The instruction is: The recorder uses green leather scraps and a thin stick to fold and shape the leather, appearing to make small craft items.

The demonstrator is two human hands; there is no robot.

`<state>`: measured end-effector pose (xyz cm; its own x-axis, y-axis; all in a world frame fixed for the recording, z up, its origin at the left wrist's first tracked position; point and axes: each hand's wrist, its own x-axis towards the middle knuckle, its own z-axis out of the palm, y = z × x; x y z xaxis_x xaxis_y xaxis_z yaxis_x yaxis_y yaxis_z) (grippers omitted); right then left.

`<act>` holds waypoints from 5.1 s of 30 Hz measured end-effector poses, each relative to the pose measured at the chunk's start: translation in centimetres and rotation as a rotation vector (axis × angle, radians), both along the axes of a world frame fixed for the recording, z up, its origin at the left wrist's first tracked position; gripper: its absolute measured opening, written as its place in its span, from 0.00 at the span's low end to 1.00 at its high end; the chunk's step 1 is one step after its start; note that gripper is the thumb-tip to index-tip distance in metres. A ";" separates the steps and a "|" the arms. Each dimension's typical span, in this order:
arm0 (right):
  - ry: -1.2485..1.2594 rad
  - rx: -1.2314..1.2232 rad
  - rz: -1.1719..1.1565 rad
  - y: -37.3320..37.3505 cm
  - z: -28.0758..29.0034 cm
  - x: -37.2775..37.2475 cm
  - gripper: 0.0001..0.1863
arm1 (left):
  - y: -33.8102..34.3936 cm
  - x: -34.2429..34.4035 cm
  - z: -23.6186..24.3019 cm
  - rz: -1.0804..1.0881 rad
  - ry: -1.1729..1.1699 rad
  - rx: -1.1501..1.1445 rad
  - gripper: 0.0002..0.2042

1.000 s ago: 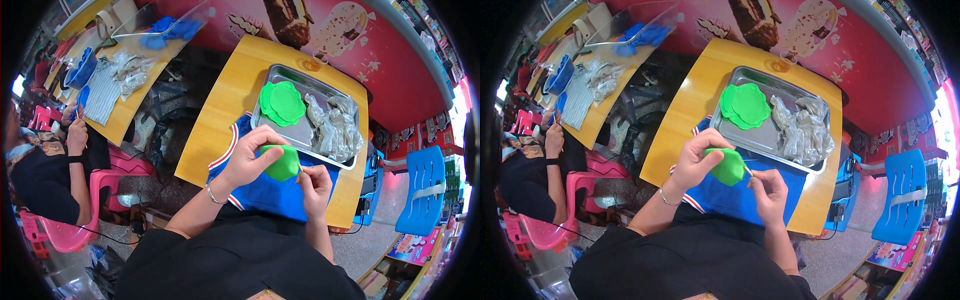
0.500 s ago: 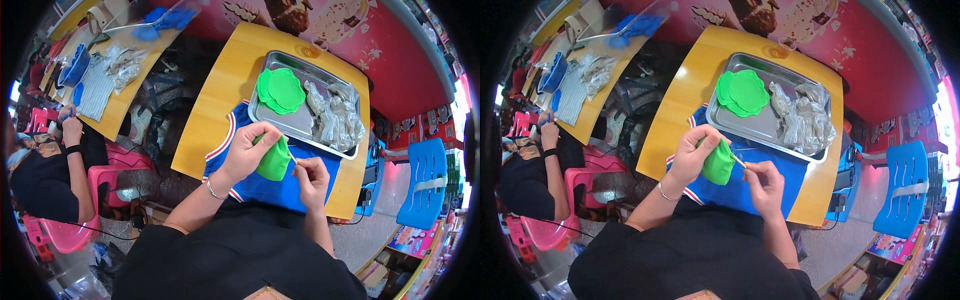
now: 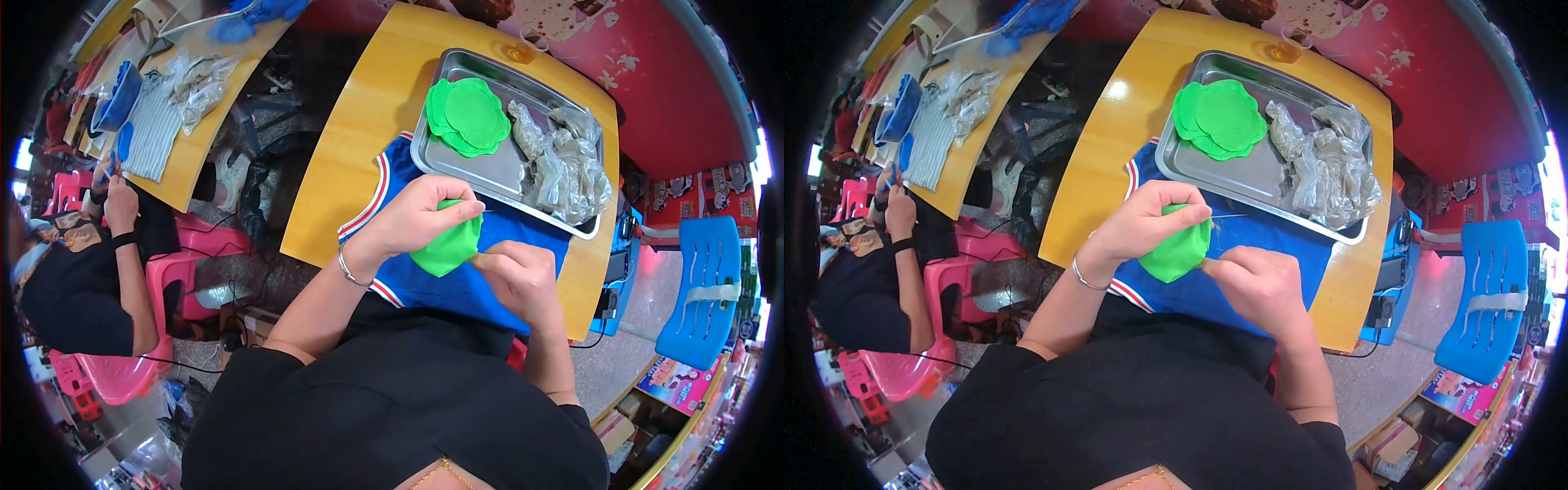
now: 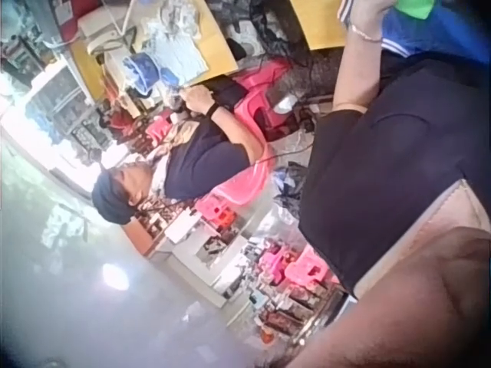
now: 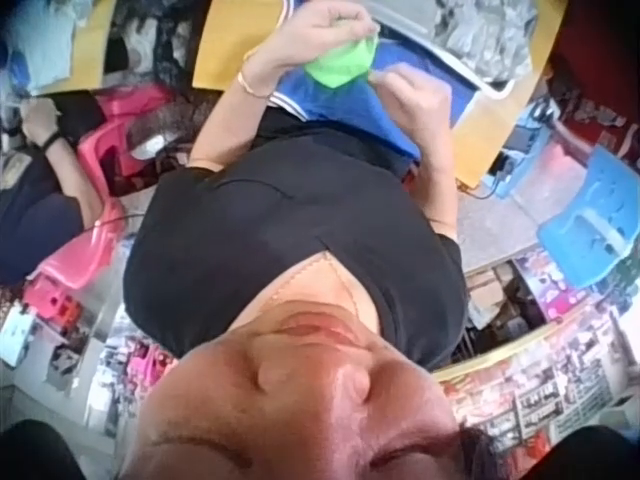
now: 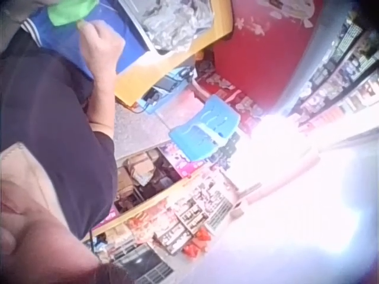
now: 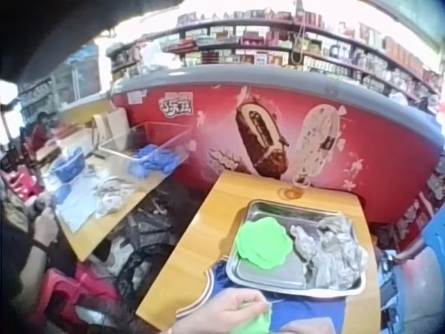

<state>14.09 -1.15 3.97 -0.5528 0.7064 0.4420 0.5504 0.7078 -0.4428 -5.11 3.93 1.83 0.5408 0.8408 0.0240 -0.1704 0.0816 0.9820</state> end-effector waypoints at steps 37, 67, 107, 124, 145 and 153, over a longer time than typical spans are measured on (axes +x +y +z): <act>0.118 -0.356 -0.013 2.9 -1.0 -3.7 0.18 | -1.3 -2.1 -2.1 0.410 0.118 0.054 0.05; 0.070 -0.590 -0.172 -1.6 -2.7 5.0 0.05 | -2.9 2.1 -2.8 0.257 -0.315 -0.357 0.06; 0.456 -0.665 -0.255 3.8 4.2 3.7 0.06 | -4.1 4.1 -3.1 0.131 -0.340 -0.400 0.23; 0.733 -0.859 -0.178 2.2 0.9 2.4 0.09 | -4.3 4.7 -2.2 0.362 -0.327 -0.044 0.07; 0.862 -0.841 -0.239 1.7 -1.5 1.6 0.04 | -4.3 4.7 -2.8 0.124 -0.346 -0.313 0.15; 0.631 -0.857 -0.292 0.7 -1.3 1.0 0.11 | -3.9 5.4 -2.8 0.379 -0.385 -0.204 0.07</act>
